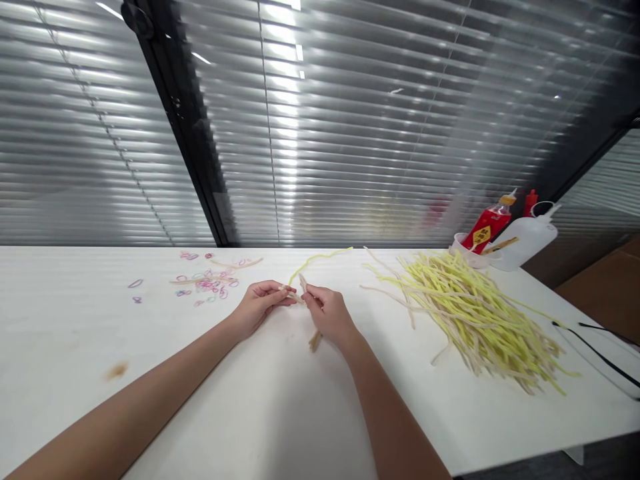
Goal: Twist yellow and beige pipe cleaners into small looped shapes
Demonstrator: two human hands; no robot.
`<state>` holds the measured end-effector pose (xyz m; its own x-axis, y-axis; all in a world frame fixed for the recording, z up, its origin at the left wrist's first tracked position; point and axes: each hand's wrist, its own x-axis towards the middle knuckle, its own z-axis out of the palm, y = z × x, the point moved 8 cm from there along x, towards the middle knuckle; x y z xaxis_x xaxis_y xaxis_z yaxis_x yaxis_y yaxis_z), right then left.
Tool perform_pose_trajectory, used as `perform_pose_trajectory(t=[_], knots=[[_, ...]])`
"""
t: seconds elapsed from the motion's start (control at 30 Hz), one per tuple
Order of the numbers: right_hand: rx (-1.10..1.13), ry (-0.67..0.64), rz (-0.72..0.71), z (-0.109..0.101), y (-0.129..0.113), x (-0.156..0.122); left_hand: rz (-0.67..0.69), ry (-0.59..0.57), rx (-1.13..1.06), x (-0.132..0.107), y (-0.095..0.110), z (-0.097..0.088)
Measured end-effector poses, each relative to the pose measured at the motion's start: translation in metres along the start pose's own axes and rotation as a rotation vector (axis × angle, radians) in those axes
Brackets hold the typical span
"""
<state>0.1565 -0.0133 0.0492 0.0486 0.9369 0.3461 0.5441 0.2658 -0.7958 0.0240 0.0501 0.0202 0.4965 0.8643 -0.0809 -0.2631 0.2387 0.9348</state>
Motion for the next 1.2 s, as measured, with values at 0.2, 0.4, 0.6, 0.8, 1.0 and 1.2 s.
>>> perform_pose_trajectory(t=[0.2, 0.4, 0.6, 0.8, 1.0, 1.2], knots=[[-0.062, -0.095, -0.063, 0.012, -0.011, -0.003, 0.018, -0.023, 0.005, -0.001, 0.001, 0.001], [-0.177, -0.145, -0.071, 0.016, -0.017, -0.004, 0.012, -0.015, -0.010, 0.000, 0.000, 0.000], [-0.306, -0.199, -0.049, 0.020, -0.018, -0.005, -0.012, 0.024, -0.013, 0.002, -0.004, -0.008], [-0.349, -0.256, -0.088, 0.023, -0.020, -0.006, -0.002, 0.024, -0.013, 0.005, -0.006, -0.010], [-0.328, -0.250, -0.099, 0.021, -0.020, -0.007, -0.003, -0.028, -0.012, 0.004, -0.003, -0.004], [-0.328, -0.258, -0.096, 0.022, -0.022, -0.009, 0.001, -0.054, -0.029, 0.005, -0.003, -0.003]])
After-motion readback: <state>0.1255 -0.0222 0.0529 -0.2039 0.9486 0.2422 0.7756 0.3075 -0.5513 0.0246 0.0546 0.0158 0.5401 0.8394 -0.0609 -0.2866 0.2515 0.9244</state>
